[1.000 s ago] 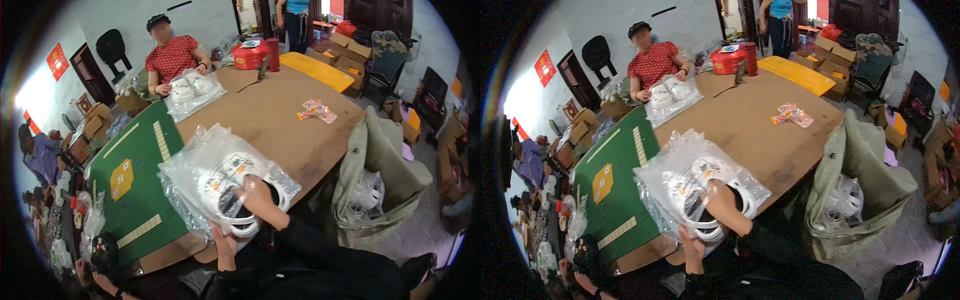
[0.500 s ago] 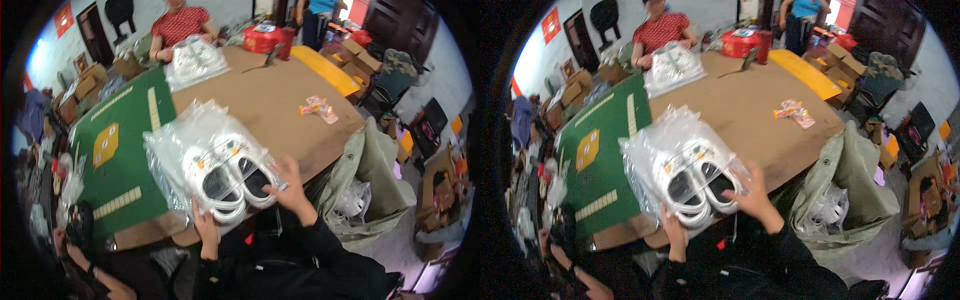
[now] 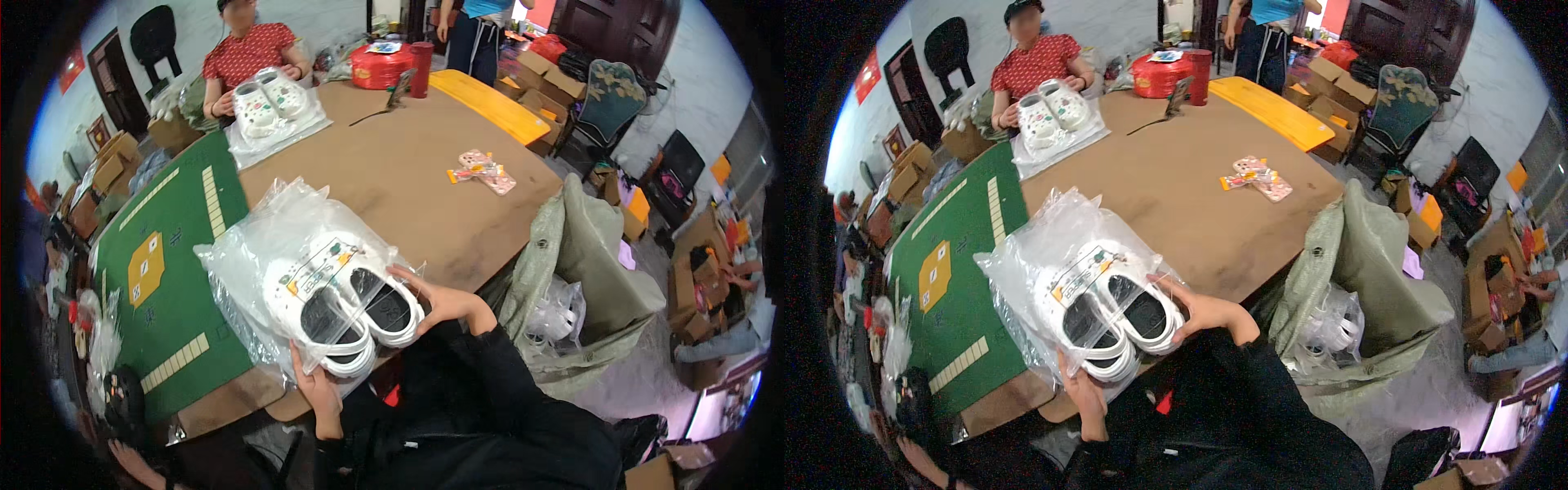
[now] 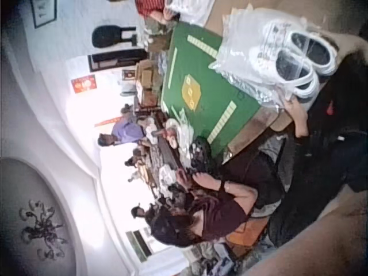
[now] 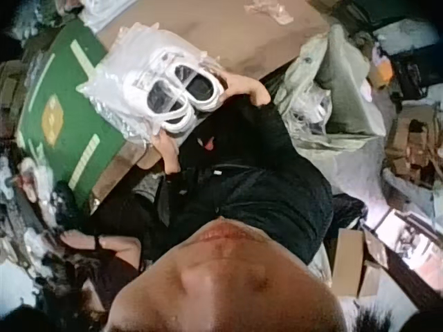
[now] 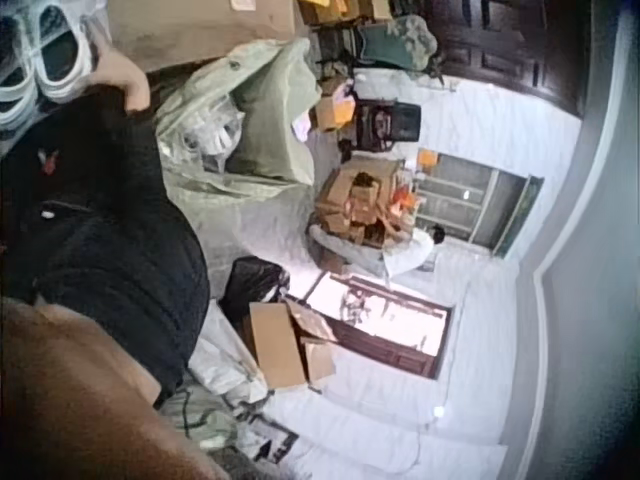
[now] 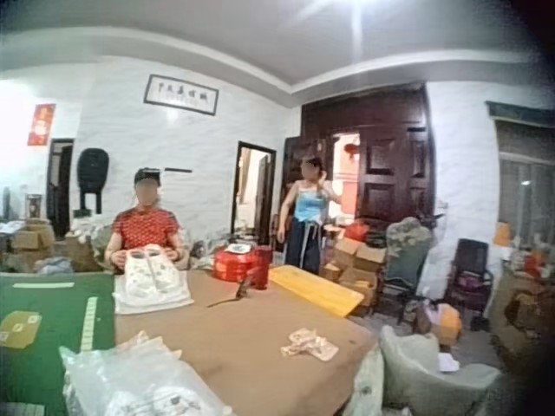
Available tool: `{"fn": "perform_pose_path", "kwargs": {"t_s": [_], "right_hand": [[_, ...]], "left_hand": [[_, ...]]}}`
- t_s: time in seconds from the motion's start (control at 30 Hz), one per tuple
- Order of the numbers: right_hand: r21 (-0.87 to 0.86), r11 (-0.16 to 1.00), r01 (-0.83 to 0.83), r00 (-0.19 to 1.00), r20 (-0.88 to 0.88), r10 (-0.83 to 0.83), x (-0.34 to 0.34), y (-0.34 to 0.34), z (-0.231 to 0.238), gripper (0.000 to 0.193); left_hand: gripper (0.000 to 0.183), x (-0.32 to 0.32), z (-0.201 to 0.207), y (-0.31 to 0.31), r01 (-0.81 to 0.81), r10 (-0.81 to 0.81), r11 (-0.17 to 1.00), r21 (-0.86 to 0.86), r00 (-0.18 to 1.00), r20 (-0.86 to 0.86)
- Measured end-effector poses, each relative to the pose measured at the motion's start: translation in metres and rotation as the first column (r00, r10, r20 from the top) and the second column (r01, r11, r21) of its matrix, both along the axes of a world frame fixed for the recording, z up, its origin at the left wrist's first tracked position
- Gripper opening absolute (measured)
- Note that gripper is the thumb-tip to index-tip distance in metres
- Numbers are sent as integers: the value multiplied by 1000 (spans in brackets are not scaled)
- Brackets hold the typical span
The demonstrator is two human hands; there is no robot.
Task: The recorder is placing pairs of decorated white clog-style shoes into individual plastic bags.
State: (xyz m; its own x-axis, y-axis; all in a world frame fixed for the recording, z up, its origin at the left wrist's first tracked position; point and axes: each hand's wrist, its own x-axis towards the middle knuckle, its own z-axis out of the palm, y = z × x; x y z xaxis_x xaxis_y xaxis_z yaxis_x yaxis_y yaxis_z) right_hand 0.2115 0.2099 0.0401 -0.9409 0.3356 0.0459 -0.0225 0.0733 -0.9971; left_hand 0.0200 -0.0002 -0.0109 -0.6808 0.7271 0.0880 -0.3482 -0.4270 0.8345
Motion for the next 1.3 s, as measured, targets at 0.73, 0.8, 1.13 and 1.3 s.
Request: {"fn": "perform_pose_path", "kwargs": {"t_s": [0.73,0.8,1.13,1.3], "right_hand": [[449,827,339,938,-86,-337,-19,-45,-5,110],[398,889,226,972,-27,-235,-15,-40,1,115],[539,834,120,963,141,-229,-13,-33,-3,124],[556,820,139,958,135,-254,-16,-35,-4,124]], "left_hand": [[65,-16,-37,-8,34,-61,984,175,987,152],[67,-10,-28,-7,36,-33,988,150,999,-23],[78,-5,-22,-9,6,-5,1000,6,985,-170],[70,-6,-28,-10,-28,35,998,48,989,-142]]}}
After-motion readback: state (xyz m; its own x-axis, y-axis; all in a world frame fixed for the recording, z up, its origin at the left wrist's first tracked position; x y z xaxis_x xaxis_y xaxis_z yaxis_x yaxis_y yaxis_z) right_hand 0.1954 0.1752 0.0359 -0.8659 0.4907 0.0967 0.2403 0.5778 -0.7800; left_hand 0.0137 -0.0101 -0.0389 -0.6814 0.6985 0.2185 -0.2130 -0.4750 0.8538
